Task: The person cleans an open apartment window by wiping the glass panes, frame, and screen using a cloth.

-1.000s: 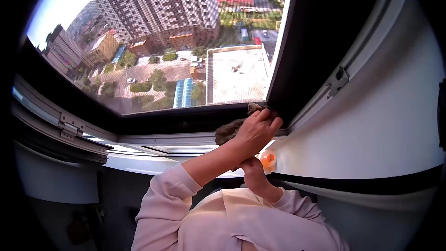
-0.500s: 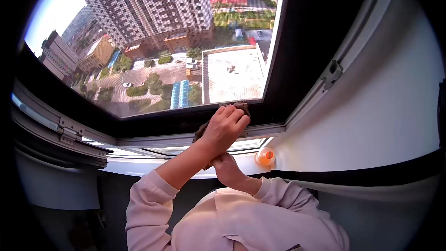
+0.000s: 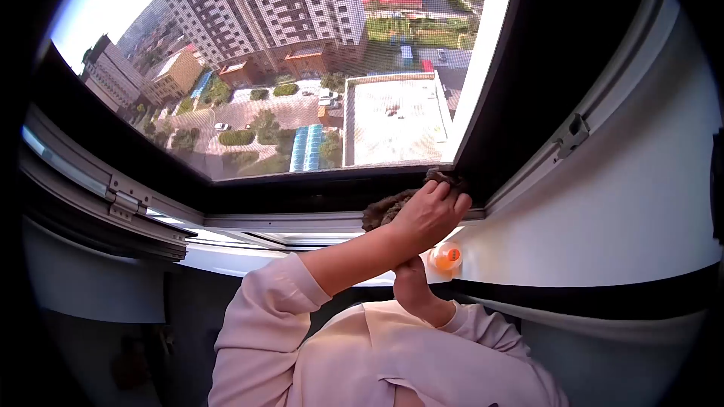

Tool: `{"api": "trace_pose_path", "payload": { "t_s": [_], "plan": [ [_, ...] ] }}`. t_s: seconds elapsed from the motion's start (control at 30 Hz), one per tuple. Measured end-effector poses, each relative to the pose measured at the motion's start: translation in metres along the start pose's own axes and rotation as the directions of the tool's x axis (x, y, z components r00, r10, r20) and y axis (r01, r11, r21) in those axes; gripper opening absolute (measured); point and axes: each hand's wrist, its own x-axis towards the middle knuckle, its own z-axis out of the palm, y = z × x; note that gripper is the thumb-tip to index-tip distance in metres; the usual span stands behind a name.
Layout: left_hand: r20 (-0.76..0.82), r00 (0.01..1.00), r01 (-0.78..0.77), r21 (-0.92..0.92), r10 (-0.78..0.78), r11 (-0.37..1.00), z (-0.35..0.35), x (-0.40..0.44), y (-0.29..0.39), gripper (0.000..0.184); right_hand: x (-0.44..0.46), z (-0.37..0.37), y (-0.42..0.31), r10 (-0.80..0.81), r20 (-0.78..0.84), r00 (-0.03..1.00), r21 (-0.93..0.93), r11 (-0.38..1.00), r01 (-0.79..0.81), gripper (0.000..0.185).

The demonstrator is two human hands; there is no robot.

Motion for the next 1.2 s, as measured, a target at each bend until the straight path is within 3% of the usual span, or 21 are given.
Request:
{"api": "trace_pose_path", "payload": {
  "t_s": [0.07, 0.17, 0.27, 0.3, 0.33, 0.5, 0.6, 0.73, 0.77, 0.83, 0.93, 1.07, 1.13, 1.2],
  "plan": [
    [-0.052, 0.998, 0.029, -0.011, -0.030, 1.000, -0.007, -0.013, -0.009, 0.011, 0.004, 0.012, 0.000, -0.052, -0.012, 0.999, -0.081, 0.995, 0.050, 0.026],
    [-0.042, 0.989, 0.135, -0.068, -0.138, 0.988, -0.024, -0.047, -0.026, 0.009, 0.007, 0.034, -0.001, 0.179, 0.160, 0.971, -0.105, 0.981, -0.163, 0.020],
    [-0.141, 0.965, 0.217, -0.047, -0.222, 0.975, -0.041, -0.090, -0.050, 0.016, 0.022, 0.062, 0.029, 0.277, 0.297, 0.914, -0.229, 0.950, -0.214, 0.018],
    [-0.138, 0.956, 0.255, -0.038, -0.257, 0.966, -0.048, -0.107, -0.058, 0.019, 0.025, 0.073, 0.037, 0.287, 0.332, 0.899, -0.253, 0.945, -0.208, 0.016],
    [-0.129, 0.948, 0.290, -0.018, -0.290, 0.957, -0.059, -0.123, -0.066, 0.022, 0.029, 0.085, 0.046, 0.298, 0.356, 0.885, -0.302, 0.934, -0.193, 0.029],
    [-0.142, 0.872, 0.478, 0.035, -0.469, 0.878, -0.100, -0.210, -0.111, 0.019, 0.049, 0.152, 0.053, 0.346, 0.517, 0.783, -0.380, 0.912, -0.152, 0.030],
    [-0.177, 0.812, 0.569, 0.032, -0.556, 0.822, -0.122, -0.254, -0.138, 0.020, 0.057, 0.187, 0.059, 0.316, 0.444, 0.838, -0.502, 0.863, -0.060, 0.032],
    [-0.198, 0.739, 0.672, 0.148, -0.644, 0.725, -0.133, -0.296, -0.161, 0.020, 0.073, 0.223, 0.055, 0.342, 0.465, 0.817, -0.513, 0.856, -0.066, 0.034],
    [-0.156, 0.724, 0.685, 0.281, -0.672, 0.672, -0.135, -0.303, -0.166, 0.020, 0.079, 0.231, 0.058, 0.417, 0.454, 0.787, -0.506, 0.848, -0.158, 0.034],
    [-0.088, 0.671, 0.675, 0.484, -0.736, 0.557, -0.142, -0.314, -0.169, 0.021, 0.086, 0.244, 0.065, 0.450, 0.462, 0.764, -0.528, 0.832, -0.170, 0.034],
    [-0.092, 0.712, 0.612, 0.566, -0.696, 0.552, -0.142, -0.314, -0.164, 0.022, 0.087, 0.255, 0.078, 0.467, 0.489, 0.737, -0.514, 0.837, -0.190, 0.033],
    [-0.128, 0.734, 0.621, 0.524, -0.667, 0.583, -0.140, -0.306, -0.161, 0.019, 0.085, 0.250, 0.077, 0.473, 0.508, 0.720, -0.491, 0.845, -0.209, 0.034],
    [-0.058, 0.589, 0.731, 0.463, -0.806, 0.501, -0.139, -0.295, -0.162, 0.019, 0.084, 0.238, 0.062, 0.524, 0.458, 0.718, -0.600, 0.778, -0.185, 0.032],
    [-0.133, 0.610, 0.778, 0.289, -0.781, 0.559, -0.128, -0.293, -0.155, 0.015, 0.072, 0.222, 0.080, 0.466, 0.467, 0.751, -0.507, 0.838, -0.204, 0.029]
  ]
}}
